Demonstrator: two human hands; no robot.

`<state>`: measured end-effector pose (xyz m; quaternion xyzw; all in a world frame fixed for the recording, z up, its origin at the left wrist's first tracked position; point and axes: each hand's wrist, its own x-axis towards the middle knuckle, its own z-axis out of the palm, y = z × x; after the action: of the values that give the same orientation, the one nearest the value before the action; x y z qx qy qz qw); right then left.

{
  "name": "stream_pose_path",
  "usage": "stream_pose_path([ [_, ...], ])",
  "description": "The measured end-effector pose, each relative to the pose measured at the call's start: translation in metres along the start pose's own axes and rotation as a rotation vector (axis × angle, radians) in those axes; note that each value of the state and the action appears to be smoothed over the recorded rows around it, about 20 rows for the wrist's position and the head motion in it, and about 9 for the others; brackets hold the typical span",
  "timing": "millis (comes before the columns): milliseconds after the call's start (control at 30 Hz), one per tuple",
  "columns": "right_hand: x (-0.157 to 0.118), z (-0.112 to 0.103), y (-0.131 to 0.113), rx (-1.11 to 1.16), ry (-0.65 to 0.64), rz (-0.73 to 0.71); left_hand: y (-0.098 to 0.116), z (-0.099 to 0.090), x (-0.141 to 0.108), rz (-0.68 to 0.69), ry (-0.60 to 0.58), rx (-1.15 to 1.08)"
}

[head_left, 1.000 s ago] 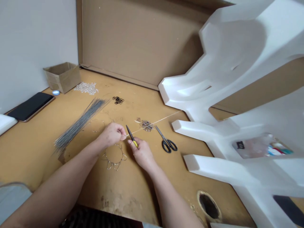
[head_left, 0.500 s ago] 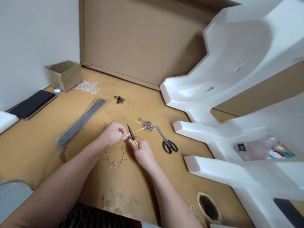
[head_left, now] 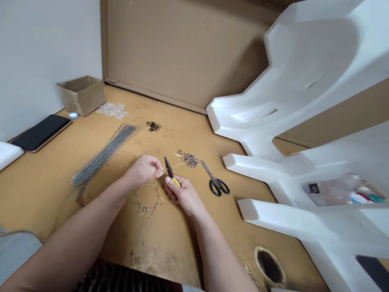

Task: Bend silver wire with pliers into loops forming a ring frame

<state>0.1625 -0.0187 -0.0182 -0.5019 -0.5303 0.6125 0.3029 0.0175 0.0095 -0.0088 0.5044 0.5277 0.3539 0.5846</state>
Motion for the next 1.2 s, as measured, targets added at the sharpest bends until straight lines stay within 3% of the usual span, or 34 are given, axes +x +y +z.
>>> stream_pose_path([
  [167,-0.0021,-0.0067,-0.0015,0.101,-0.104,0.015,0.0019,0.0007,-0.0005,-0.013,-0.029,-0.041],
  [367,-0.0034,-0.0089,0.0017,0.080,-0.122,0.018,0.0015,0.0007,-0.0016,0.010,-0.019,-0.059],
  [900,-0.0041,-0.0059,-0.0006,-0.143,-0.038,-0.042,0.0004,0.0003,-0.0017,0.026,-0.010,-0.038],
  [1200,-0.0013,-0.0053,0.0022,-0.432,0.087,-0.137,-0.0003,0.0020,-0.0012,0.006,-0.011,-0.029],
])
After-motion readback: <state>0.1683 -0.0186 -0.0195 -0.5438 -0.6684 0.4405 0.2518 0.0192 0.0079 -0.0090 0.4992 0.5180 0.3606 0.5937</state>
